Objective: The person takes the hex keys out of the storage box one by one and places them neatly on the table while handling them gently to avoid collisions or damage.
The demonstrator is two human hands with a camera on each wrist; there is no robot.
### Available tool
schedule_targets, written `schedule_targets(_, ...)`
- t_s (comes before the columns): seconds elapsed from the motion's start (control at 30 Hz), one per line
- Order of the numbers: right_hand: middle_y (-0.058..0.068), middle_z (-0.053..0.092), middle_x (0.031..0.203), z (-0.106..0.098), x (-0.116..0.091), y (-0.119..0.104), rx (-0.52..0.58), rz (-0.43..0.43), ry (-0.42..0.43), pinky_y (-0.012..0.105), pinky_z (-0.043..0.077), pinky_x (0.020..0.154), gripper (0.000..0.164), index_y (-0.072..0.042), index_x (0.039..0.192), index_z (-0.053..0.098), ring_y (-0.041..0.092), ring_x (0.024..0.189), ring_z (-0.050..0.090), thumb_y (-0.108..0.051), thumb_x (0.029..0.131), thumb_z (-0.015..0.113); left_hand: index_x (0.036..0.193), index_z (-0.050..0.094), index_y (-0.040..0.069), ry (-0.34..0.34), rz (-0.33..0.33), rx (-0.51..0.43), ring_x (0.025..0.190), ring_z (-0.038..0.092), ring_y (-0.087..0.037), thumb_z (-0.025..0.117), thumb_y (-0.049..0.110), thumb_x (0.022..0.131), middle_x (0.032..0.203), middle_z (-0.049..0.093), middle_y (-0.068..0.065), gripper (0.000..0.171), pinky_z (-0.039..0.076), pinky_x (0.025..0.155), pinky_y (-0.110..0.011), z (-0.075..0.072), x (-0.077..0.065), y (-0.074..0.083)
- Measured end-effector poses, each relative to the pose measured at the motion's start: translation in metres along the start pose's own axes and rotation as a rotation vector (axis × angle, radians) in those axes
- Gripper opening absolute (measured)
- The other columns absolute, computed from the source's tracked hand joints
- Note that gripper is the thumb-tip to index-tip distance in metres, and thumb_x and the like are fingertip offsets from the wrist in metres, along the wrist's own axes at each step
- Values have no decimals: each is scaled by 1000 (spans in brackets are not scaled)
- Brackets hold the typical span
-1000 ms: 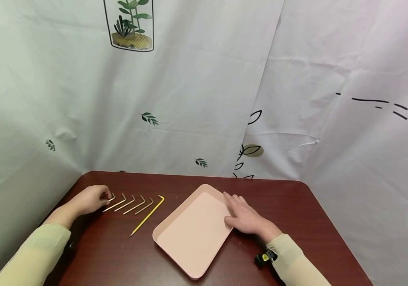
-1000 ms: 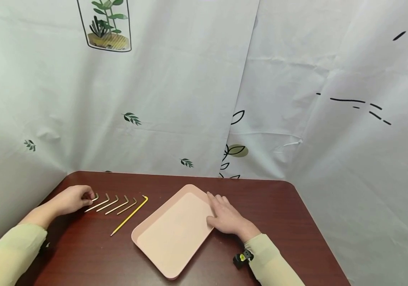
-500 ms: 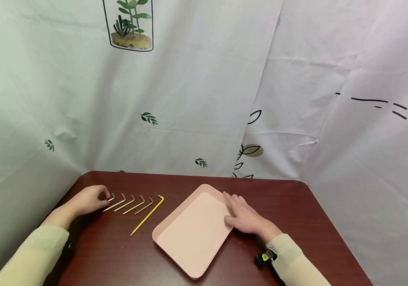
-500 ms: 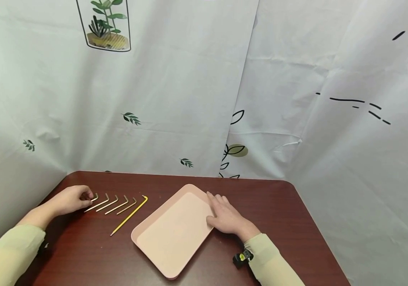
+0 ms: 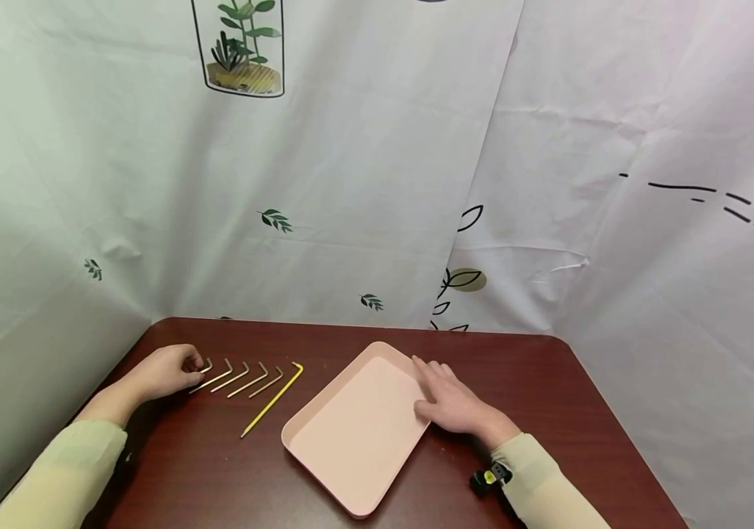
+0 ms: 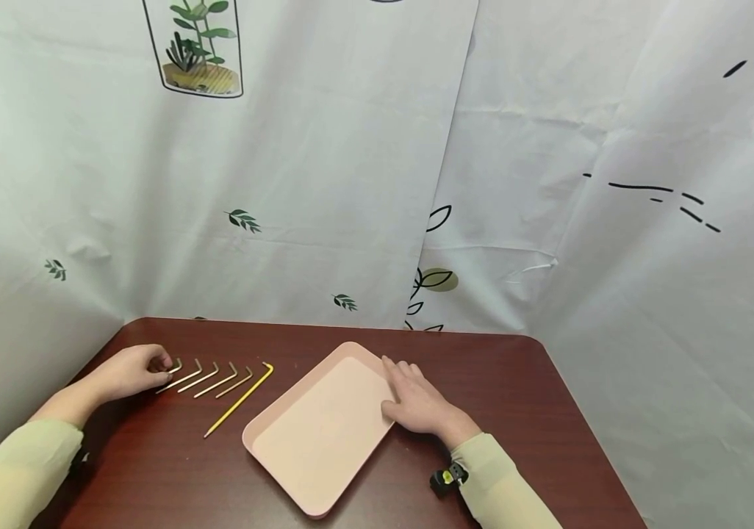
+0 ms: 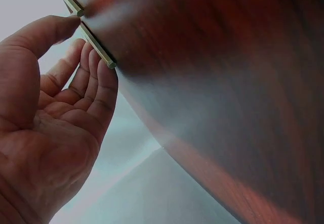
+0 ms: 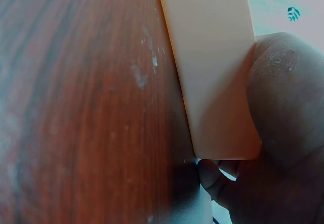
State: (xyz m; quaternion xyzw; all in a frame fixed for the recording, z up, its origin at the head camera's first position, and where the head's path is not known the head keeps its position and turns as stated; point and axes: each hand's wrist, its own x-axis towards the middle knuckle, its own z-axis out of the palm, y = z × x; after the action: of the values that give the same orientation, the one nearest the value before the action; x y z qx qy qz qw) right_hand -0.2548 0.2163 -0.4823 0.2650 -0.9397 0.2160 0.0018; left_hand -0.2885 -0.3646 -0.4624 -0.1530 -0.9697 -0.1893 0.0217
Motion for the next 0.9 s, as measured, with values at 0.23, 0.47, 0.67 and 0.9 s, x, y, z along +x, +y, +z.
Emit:
schedule_targets(0.23, 13, 56, 133, 0, -1, 0, -5, -5, 3, 50, 45, 107, 88, 2, 171, 34, 29, 120, 48, -22, 93, 66, 101, 71, -2, 19, -13, -23, 86, 68, -25, 82, 18, 92, 94, 72, -7, 24, 57, 79, -50, -2, -4, 1)
schedule_targets(0.47, 9, 55, 129, 0, 0, 1, -8, -6, -6, 48, 45, 105, 88, 2, 171, 33, 26, 118, 47, -23, 93, 65, 109, 71, -6, 52, -20, -61, 92, 71, -29, 80, 25, 97, 100, 73, -11, 34, 58, 83, -53, 1, -7, 1)
schedule_targets(0.67, 13, 56, 133, 0, -1, 1, -5, -11, 1, 51, 45, 106, 88, 2, 171, 34, 29, 120, 48, -22, 93, 65, 119, 67, -11, 87, 0, -79, 101, 70, -37, 80, 28, 99, 109, 70, -18, 46, 57, 89, -58, 1, -9, 7)
schedule_targets(0.9, 24, 53, 151, 0, -1, 1, 22, -3, -7, 57, 42, 116, 87, 2, 171, 33, 38, 135, 47, -22, 94, 64, 129, 64, -13, 128, 22, -92, 109, 66, -41, 80, 30, 99, 116, 68, -21, 54, 54, 93, -60, 0, -13, 20)
